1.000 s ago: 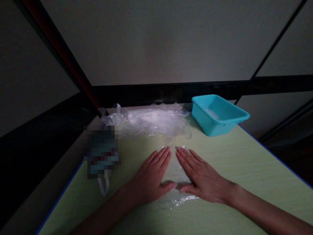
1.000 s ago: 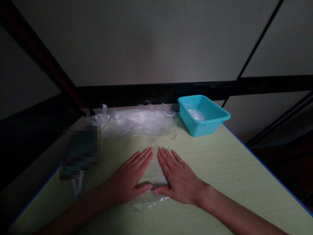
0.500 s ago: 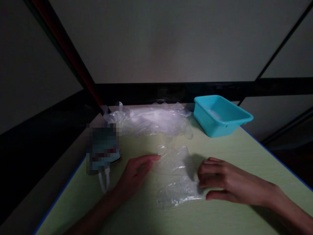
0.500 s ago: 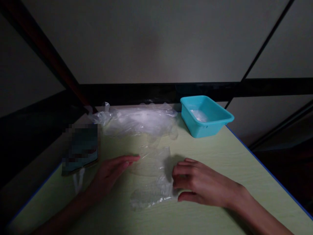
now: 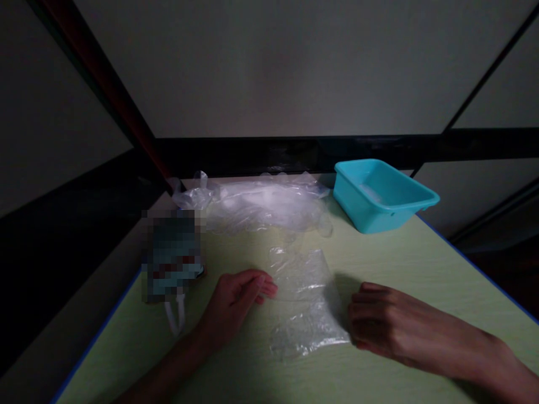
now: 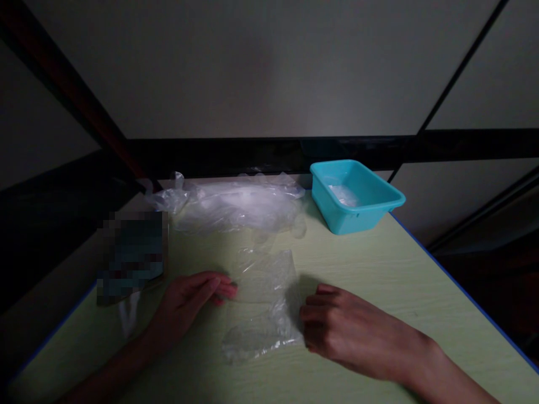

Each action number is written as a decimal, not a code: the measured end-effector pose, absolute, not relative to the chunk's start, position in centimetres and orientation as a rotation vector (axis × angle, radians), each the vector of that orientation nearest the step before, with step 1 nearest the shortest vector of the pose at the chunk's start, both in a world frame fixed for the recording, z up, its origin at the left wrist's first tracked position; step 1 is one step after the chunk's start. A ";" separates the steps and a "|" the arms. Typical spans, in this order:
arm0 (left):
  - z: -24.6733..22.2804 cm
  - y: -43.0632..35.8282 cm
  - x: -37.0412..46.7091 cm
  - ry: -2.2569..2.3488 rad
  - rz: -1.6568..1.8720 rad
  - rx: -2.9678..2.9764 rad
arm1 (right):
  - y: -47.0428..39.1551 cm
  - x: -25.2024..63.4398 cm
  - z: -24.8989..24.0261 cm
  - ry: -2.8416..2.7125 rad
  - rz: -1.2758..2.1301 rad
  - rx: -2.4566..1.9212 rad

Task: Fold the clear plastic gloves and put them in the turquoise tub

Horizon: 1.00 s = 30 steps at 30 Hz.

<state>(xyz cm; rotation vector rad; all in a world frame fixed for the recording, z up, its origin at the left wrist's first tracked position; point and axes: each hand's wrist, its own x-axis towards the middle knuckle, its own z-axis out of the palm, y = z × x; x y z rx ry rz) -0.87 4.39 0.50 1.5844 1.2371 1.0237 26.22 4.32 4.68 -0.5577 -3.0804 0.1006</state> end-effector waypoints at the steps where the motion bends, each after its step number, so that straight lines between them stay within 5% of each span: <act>1: 0.5 4.4 -0.9 1.252 1.024 1.596 | 4.3 26.2 4.6 -3.077 0.113 -0.554; 30: 0.5 4.5 -0.9 1.337 0.979 1.702 | 4.3 25.9 5.0 -2.960 0.477 -0.758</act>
